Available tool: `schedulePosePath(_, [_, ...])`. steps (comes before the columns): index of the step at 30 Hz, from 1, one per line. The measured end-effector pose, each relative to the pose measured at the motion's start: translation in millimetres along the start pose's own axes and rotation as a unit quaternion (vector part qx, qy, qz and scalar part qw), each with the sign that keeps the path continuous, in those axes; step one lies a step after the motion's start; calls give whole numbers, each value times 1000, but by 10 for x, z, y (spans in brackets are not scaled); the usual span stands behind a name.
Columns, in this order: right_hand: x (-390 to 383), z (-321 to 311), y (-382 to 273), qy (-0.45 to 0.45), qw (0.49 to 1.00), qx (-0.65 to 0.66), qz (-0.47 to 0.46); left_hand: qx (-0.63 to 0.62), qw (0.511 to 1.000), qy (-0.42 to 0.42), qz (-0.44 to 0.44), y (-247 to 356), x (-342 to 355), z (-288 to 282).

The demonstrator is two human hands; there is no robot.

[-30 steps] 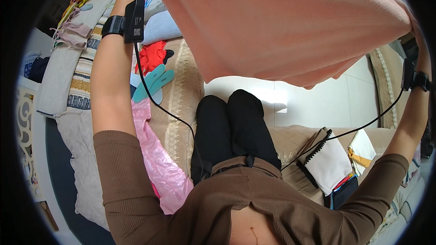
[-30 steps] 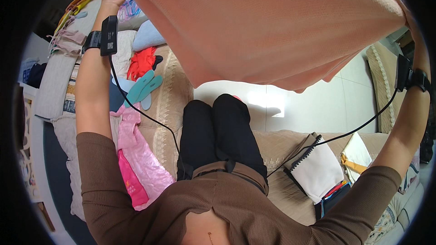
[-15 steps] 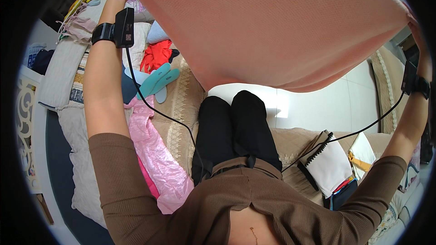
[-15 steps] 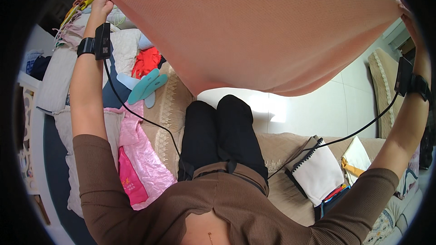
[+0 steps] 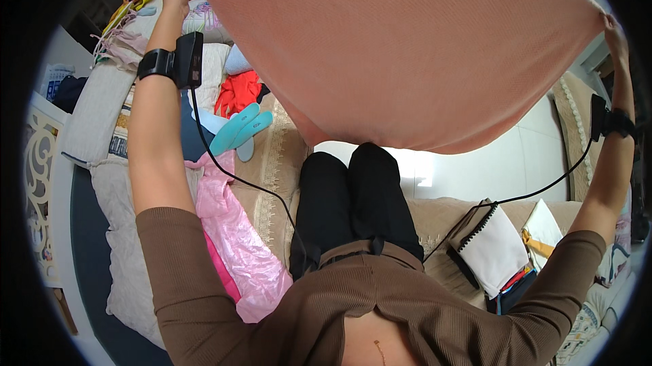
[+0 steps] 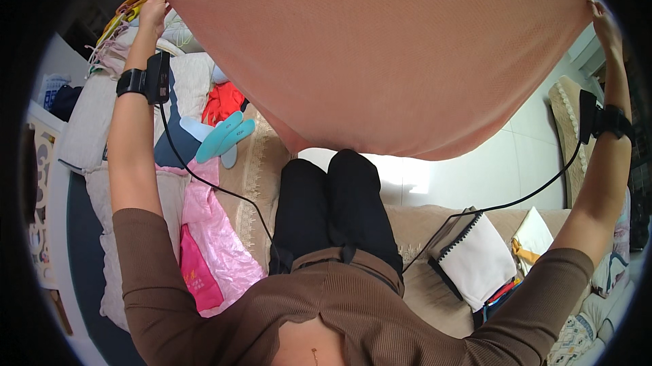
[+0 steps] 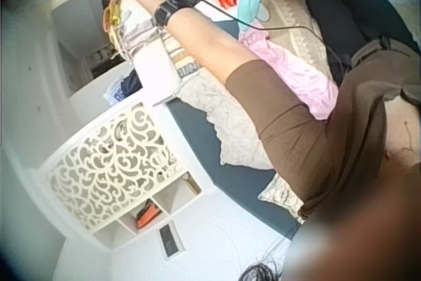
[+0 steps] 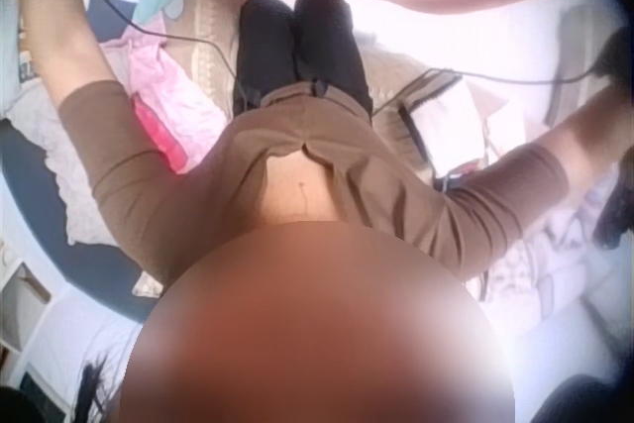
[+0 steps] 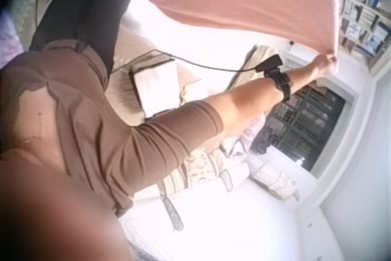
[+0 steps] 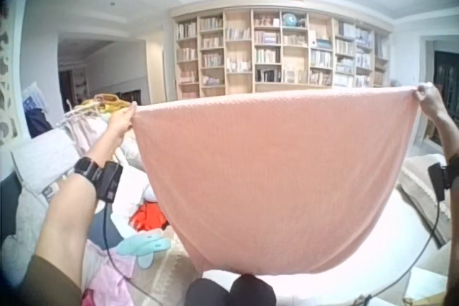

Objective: The person folds multiple garments and towels on a sofa. They handle a blue t-shirt, beige pants, a white top, black pants, a light blue towel, a pink towel, and socks, folding each item and placing it in a growing stack.

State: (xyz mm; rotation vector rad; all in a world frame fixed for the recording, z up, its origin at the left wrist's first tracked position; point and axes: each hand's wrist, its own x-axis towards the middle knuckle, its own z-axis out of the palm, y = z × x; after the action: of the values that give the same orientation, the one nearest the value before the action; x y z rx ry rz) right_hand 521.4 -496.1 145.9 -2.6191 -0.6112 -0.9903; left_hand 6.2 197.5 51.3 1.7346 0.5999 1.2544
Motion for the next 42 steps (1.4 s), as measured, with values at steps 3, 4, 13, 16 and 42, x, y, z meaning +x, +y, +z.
schedulePosePath(3, [-259,-121,-145,28,985,168,20,-133,990,9,45,79,-237,148])
schedulePosePath(4, [-386,-144,-157,72,968,241,12,-167,983,3,78,136,-339,191])
schedulePosePath(13, [-1315,-539,-61,155,895,414,-60,-348,935,12,65,507,-1137,99])
schedulePosePath(16, [-1596,-695,-180,303,886,336,-97,-332,924,155,112,493,-1166,39])
schedulePosePath(42, [-1780,-478,-3388,38,769,561,-305,-28,938,-134,318,1364,-1683,2376])
